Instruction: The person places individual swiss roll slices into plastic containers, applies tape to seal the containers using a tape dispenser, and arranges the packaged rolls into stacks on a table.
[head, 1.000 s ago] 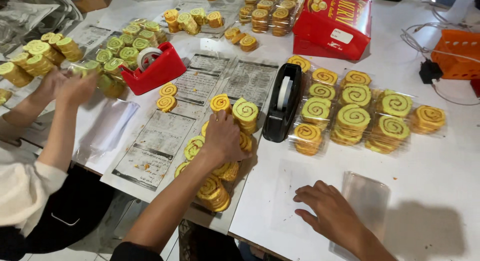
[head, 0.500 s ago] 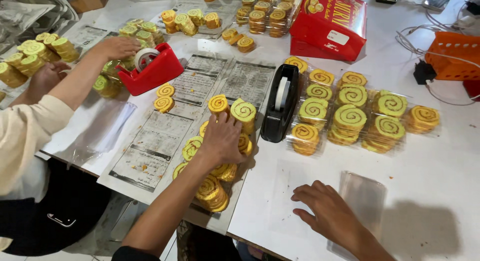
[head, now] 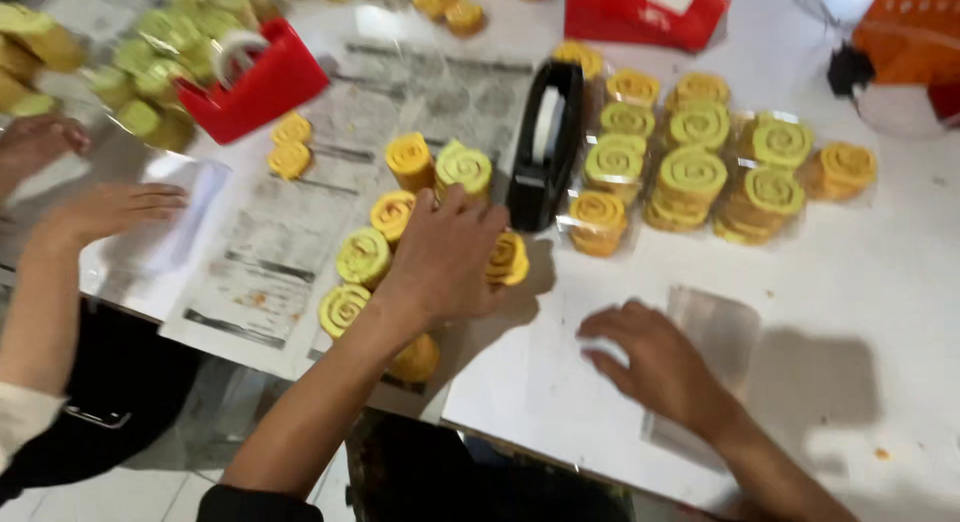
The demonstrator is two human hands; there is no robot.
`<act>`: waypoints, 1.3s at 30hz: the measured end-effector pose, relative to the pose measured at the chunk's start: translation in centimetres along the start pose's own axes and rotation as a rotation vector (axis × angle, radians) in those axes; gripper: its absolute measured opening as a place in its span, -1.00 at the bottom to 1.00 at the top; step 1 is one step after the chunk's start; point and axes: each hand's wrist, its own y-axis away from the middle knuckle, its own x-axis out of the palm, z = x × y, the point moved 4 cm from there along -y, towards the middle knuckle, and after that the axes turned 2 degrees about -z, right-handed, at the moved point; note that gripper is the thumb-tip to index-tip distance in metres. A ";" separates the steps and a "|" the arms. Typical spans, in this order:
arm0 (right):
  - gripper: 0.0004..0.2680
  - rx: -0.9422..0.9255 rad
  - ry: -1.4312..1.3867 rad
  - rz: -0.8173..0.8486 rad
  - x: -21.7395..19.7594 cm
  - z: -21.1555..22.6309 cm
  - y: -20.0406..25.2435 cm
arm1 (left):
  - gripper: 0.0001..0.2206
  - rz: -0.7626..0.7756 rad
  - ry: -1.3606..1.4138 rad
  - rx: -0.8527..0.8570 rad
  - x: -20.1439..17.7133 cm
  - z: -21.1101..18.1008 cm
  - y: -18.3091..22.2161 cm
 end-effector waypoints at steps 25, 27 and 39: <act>-0.90 0.245 0.127 -0.176 -3.4 -0.3 -0.7 | -0.40 0.202 0.401 0.247 0.9 -7.1 2.1; -0.90 0.257 0.109 -0.166 -3.2 -0.5 -0.7 | -0.49 0.144 0.417 0.228 1.7 -7.1 4.0; -0.82 0.153 -0.017 -0.055 -5.6 2.1 -1.4 | -0.90 -0.311 0.668 0.248 6.3 -8.9 9.2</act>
